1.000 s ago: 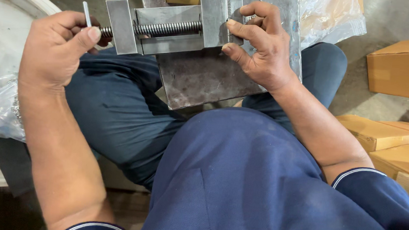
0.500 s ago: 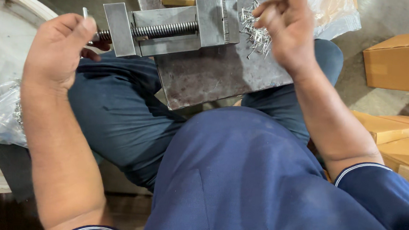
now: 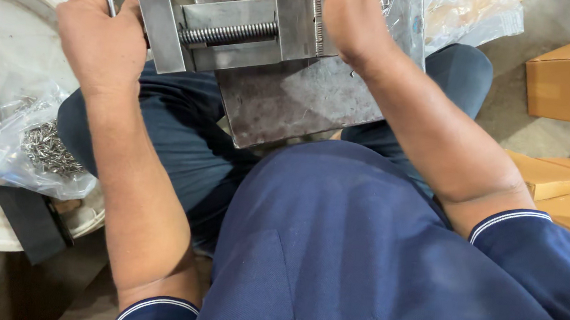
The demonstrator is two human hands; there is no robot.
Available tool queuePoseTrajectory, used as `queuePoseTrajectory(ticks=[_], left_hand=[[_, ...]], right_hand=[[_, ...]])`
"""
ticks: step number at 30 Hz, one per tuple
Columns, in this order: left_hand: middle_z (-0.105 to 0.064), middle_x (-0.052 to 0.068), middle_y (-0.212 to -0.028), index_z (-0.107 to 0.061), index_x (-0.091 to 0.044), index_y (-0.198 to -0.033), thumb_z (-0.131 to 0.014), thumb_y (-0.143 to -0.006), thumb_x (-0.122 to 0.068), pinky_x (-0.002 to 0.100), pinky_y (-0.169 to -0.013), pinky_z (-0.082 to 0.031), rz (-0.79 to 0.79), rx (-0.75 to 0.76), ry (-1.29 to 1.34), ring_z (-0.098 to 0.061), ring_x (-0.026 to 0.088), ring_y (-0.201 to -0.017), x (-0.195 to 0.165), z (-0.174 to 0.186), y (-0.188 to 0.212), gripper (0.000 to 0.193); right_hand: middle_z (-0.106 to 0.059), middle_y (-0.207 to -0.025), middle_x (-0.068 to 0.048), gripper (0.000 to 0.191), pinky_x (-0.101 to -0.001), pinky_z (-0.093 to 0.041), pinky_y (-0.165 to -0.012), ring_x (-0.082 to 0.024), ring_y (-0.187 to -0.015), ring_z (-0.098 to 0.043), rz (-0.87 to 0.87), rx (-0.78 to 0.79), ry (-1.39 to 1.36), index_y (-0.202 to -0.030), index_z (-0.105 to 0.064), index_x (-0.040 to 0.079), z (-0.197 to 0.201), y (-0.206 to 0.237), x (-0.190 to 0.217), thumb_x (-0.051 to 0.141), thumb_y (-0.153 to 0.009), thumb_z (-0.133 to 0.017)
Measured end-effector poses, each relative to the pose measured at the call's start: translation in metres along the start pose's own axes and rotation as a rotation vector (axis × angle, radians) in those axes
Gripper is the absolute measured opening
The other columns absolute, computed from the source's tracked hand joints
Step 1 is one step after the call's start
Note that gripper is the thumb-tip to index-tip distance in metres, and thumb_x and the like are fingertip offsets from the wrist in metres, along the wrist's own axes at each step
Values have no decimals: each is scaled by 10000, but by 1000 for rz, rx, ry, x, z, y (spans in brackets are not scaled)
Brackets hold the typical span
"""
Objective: The person sits cross-legged on the floor and uses a metal bending tool to bend small metal pins. They pick up pins from a pile, place them into the tool's slot, and bend them using the tool's lever. The person also uses a small wooden block to adjust the tool's mechanism.
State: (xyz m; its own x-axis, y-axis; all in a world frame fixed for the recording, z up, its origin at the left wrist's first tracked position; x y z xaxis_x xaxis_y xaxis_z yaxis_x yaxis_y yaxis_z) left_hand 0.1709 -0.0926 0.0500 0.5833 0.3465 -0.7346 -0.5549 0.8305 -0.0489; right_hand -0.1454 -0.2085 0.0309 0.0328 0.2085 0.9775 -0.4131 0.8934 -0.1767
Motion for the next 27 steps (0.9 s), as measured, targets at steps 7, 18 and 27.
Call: queuePoseTrajectory(ticks=[7, 18, 27], left_hand=[[-485, 141, -566, -520, 3, -623, -777, -952, -414, 475, -616, -426, 153, 30, -144, -433, 326, -537, -14, 0, -9, 591], [-462, 49, -571, -429, 3, -649, -751, -1009, -103, 396, -537, -333, -6, -154, 156, -395, 149, -549, 17, -21, -10, 495], [-430, 92, -664, -382, 16, -741, -651, -988, 57, 405, -576, -296, -301, -200, 217, -392, 177, -585, 34, -25, -5, 367]], right_hand=[[-594, -773, -188, 463, -477, -449, -663, -388, -731, -593, 127, 91, 637, -978, -638, -1, -16, 0, 54, 389, -1180, -493], [-647, -921, -159, 355, -526, -446, -738, -417, -868, -611, 182, 139, 846, -1017, -642, 61, -28, -12, 69, 324, -1172, -461], [-632, -923, -175, 320, -536, -432, -745, -428, -875, -592, 140, 133, 851, -1002, -622, 46, -29, -13, 63, 290, -1158, -485]])
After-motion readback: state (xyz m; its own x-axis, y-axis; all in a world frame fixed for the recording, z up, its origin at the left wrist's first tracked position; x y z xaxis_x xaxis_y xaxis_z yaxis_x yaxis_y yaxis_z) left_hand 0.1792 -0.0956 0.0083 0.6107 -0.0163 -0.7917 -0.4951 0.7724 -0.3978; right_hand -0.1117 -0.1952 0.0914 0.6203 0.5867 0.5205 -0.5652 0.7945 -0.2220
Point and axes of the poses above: each hand's wrist, its own y-axis away from the middle knuckle, its own z-axis out of the back of the hand, x = y × z, the point moved 6 cm from there along -y, towards the middle knuckle
